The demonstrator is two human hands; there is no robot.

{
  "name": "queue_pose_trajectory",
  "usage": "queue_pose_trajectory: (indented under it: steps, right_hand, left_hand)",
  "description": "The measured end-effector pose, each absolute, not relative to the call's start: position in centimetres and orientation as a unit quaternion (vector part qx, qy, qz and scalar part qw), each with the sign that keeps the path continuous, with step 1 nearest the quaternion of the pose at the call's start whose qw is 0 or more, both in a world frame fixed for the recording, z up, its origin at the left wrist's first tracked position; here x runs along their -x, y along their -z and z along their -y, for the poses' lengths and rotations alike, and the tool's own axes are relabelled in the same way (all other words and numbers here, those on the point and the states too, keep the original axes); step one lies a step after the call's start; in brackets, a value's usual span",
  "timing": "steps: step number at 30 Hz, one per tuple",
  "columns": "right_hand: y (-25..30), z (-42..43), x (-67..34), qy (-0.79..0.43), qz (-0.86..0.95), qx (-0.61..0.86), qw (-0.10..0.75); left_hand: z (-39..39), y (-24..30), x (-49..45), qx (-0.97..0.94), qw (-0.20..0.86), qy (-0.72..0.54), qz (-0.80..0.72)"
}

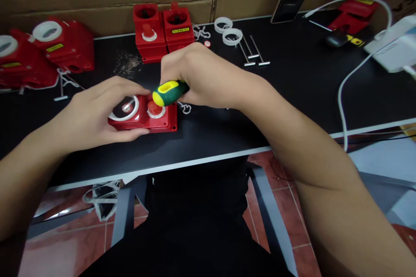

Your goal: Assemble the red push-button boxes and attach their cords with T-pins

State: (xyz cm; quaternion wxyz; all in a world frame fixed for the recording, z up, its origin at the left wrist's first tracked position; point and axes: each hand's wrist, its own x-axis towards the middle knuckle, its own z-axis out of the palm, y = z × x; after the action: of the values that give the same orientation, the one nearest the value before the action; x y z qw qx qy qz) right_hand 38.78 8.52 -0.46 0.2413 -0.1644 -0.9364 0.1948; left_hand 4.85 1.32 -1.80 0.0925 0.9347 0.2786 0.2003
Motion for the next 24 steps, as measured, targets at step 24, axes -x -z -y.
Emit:
queue_pose_trajectory:
  steps: [24]
  right_hand:
    - [-1.3,-7.1,-37.9,-0.418,0.749,0.219,0.465]
  left_hand:
    - [-1.3,1.9,-4.8,-0.937,0.099,-0.192,-0.274]
